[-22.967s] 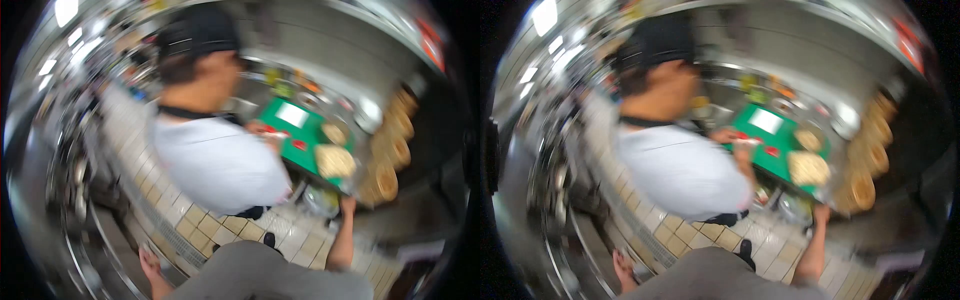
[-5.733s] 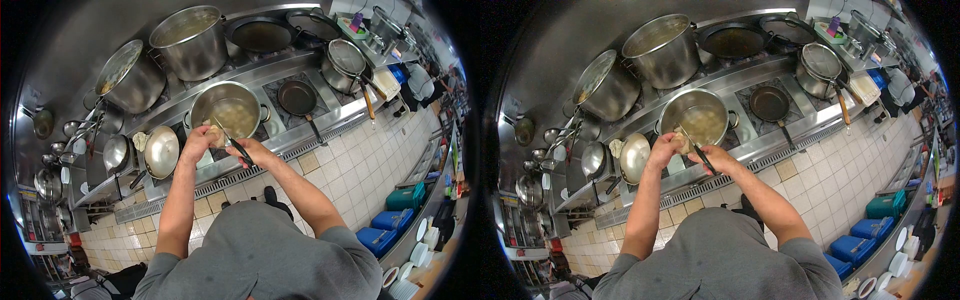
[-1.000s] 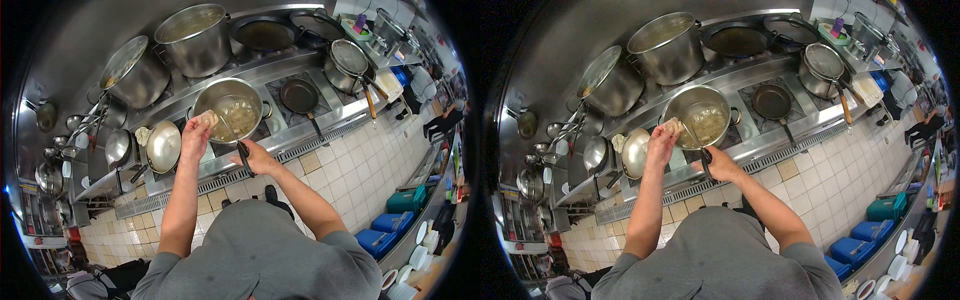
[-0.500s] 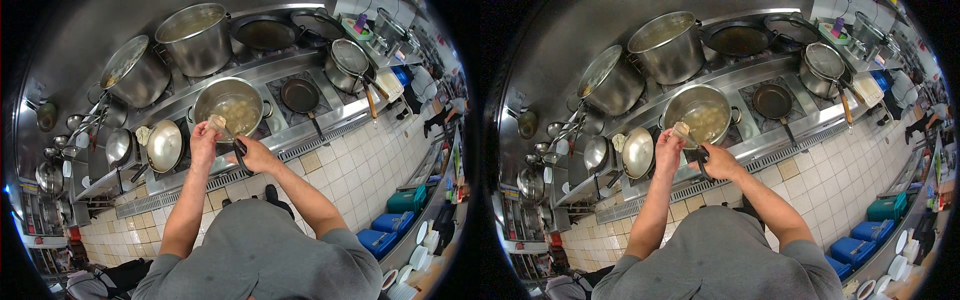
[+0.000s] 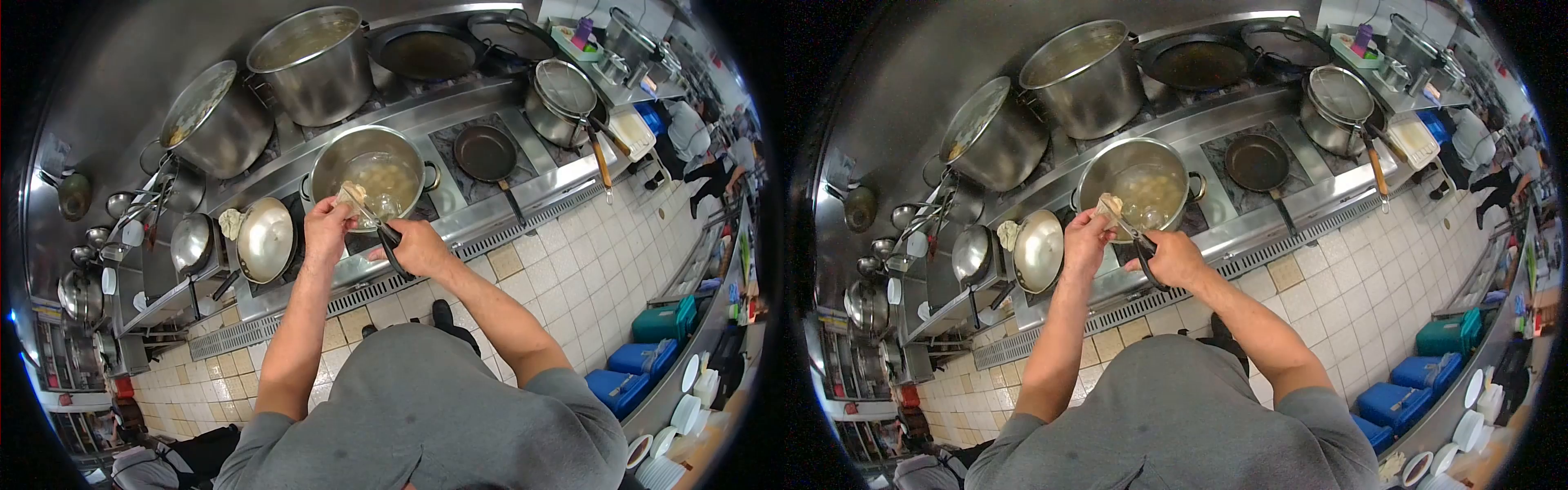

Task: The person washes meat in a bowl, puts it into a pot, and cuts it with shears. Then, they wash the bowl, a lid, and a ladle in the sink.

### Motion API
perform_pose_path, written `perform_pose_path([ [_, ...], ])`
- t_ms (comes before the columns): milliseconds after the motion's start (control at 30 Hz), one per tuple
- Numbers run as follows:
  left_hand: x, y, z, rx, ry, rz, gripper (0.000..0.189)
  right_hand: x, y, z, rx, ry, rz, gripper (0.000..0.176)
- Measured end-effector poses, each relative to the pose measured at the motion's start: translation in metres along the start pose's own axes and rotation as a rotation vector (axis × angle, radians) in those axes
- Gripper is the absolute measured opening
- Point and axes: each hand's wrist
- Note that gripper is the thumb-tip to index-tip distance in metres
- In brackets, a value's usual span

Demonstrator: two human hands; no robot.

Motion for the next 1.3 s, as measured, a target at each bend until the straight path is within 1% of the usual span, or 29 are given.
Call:
perform_pose_path([
  [33, -0.003, 0.003, 0.002, -0.026, -0.019, 0.020, 0.023, -0.001, 0.004, 0.000, 0.001, 0.001, -0.001, 0.065],
  [100, -0.007, 0.005, 0.004, -0.053, -0.038, 0.040, 0.023, -0.004, 0.008, -0.001, 0.029, -0.076, -0.067, 0.060],
  [200, -0.006, 0.011, 0.001, -0.108, -0.053, 0.057, 0.018, -0.003, 0.007, -0.004, 0.046, -0.042, -0.063, 0.057],
  [233, -0.005, 0.012, 0.001, -0.180, -0.101, 0.051, 0.016, -0.004, 0.004, -0.003, 0.047, -0.041, -0.064, 0.057],
  [267, -0.005, 0.012, 0.002, -0.252, -0.147, 0.044, 0.015, -0.005, -0.001, -0.002, 0.092, -0.033, -0.089, 0.060],
  [300, -0.004, 0.012, 0.001, -0.253, -0.146, 0.044, 0.015, -0.006, -0.004, -0.002, 0.136, -0.025, -0.114, 0.063],
  [333, 0.000, 0.013, -0.003, -0.289, -0.154, 0.026, 0.013, -0.008, -0.003, -0.002, 0.135, -0.025, -0.115, 0.063],
  [400, -0.001, 0.014, -0.004, -0.326, -0.164, 0.009, 0.013, -0.010, 0.000, -0.003, 0.156, -0.030, -0.103, 0.070],
  [533, -0.022, 0.015, 0.000, -0.361, -0.171, 0.022, 0.011, -0.013, 0.009, -0.008, 0.089, -0.044, -0.064, 0.070],
  [633, -0.029, 0.016, 0.004, -0.441, -0.185, 0.019, 0.011, -0.017, 0.015, -0.010, 0.063, -0.066, -0.110, 0.070],
  [700, -0.033, 0.019, 0.003, -0.498, -0.188, 0.014, 0.011, -0.019, 0.014, -0.007, 0.056, -0.093, -0.113, 0.067],
  [767, -0.032, 0.030, -0.001, -0.708, -0.196, -0.127, 0.012, -0.026, 0.000, -0.004, 0.083, -0.076, -0.144, 0.065],
  [800, -0.031, 0.035, -0.006, -0.709, -0.197, -0.123, 0.012, -0.029, -0.008, -0.002, 0.111, -0.067, -0.170, 0.063],
  [867, -0.032, 0.054, -0.020, -0.899, -0.246, -0.285, 0.015, -0.045, -0.025, 0.010, 0.068, -0.093, -0.180, 0.063],
  [900, -0.038, 0.059, -0.023, -0.902, -0.241, -0.281, 0.015, -0.053, -0.028, 0.013, 0.027, -0.116, -0.190, 0.064],
  [933, -0.045, 0.063, -0.027, -0.926, -0.266, -0.295, 0.017, -0.059, -0.023, 0.010, 0.030, -0.066, -0.128, 0.066],
  [967, -0.048, 0.069, -0.034, -0.949, -0.291, -0.310, 0.018, -0.064, -0.023, 0.012, 0.030, -0.069, -0.129, 0.066],
  [1033, -0.054, 0.072, -0.038, -0.961, -0.305, -0.304, 0.019, -0.070, -0.023, 0.017, -0.187, -0.170, -0.320, 0.065],
  [1067, -0.059, 0.068, -0.039, -0.965, -0.321, -0.278, 0.020, -0.074, -0.019, 0.017, -0.107, -0.173, -0.301, 0.056],
  [1100, -0.062, 0.064, -0.038, -0.970, -0.340, -0.250, 0.020, -0.077, -0.009, 0.013, -0.107, -0.175, -0.305, 0.056],
  [1133, -0.063, 0.061, -0.040, -1.093, -0.341, -0.292, 0.020, -0.079, -0.003, 0.011, -0.130, -0.189, -0.284, 0.051],
  [1167, -0.065, 0.058, -0.038, -1.092, -0.342, -0.293, 0.020, -0.082, 0.003, 0.011, -0.153, -0.200, -0.261, 0.048],
  [1200, -0.070, 0.053, -0.035, -1.180, -0.318, -0.365, 0.019, -0.083, 0.009, 0.015, -0.254, -0.306, -0.348, 0.046],
  [1233, -0.072, 0.052, -0.033, -1.269, -0.295, -0.437, 0.019, -0.084, 0.013, 0.017, -0.254, -0.302, -0.347, 0.046],
  [1267, -0.074, 0.054, -0.028, -1.269, -0.298, -0.443, 0.019, -0.086, 0.019, 0.017, -0.335, -0.317, -0.456, 0.045],
  [1300, -0.075, 0.055, -0.020, -1.165, -0.295, -0.352, 0.020, -0.087, 0.027, 0.016, -0.417, -0.331, -0.566, 0.045],
])
Point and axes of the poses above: each hand's wrist, its own x-axis away from the middle knuckle, its own z-axis out of the back of the hand, y = z × x, and after that the axes turned 9 degrees about y, right-handed
